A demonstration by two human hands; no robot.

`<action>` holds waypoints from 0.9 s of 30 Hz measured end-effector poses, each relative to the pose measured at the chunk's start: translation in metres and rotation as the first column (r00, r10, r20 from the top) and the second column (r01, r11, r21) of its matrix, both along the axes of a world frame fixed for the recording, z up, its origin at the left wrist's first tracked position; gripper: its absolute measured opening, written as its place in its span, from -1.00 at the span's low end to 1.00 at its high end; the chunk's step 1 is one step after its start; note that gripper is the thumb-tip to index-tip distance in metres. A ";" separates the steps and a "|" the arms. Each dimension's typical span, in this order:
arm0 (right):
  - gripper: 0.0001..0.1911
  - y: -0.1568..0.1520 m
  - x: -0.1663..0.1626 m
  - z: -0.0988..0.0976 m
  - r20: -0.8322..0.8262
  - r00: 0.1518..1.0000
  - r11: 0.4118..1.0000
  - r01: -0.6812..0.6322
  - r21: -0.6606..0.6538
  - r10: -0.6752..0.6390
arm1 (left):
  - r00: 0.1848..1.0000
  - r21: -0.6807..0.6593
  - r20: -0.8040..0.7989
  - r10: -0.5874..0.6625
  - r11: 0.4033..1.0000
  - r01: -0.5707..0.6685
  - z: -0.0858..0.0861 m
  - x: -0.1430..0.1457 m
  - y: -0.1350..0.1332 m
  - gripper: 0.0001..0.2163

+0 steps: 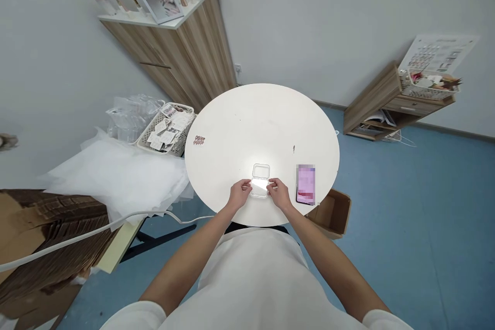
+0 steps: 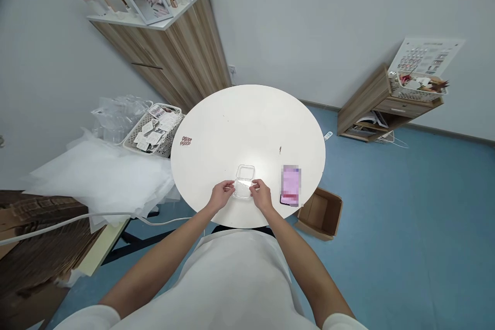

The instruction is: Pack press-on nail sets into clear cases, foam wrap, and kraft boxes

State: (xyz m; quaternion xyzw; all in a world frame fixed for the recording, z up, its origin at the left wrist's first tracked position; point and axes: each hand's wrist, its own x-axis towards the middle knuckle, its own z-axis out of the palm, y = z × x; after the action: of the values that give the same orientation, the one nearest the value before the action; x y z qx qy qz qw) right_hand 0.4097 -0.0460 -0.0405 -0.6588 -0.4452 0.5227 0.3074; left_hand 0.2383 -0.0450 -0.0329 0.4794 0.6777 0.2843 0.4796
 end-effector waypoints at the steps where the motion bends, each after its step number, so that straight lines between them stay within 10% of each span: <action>1: -0.74 0.000 -0.001 -0.006 0.003 1.000 1.000 -0.015 -0.010 0.015 | 1.000 -0.005 -0.010 0.007 1.000 -0.007 -0.007 -0.001 -0.001 -0.76; 9: -0.75 -0.001 -0.014 -0.034 0.017 0.996 0.996 -0.089 -0.019 0.089 | 0.997 0.005 -0.075 0.037 0.999 -0.037 -0.036 -0.008 -0.002 -0.78; 27: -0.50 -0.012 -0.023 -0.031 -0.014 0.990 0.987 -0.144 -0.071 0.143 | 0.978 0.013 -0.193 0.078 0.997 -0.077 -0.030 -0.011 -0.016 -0.71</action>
State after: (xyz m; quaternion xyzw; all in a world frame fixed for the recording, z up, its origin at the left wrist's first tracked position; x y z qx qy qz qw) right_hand 0.3864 -0.0581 -0.0711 -0.6331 -0.4712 0.5621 0.2472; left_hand 0.2269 -0.0606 -0.0633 0.4794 0.7385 0.2567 0.3986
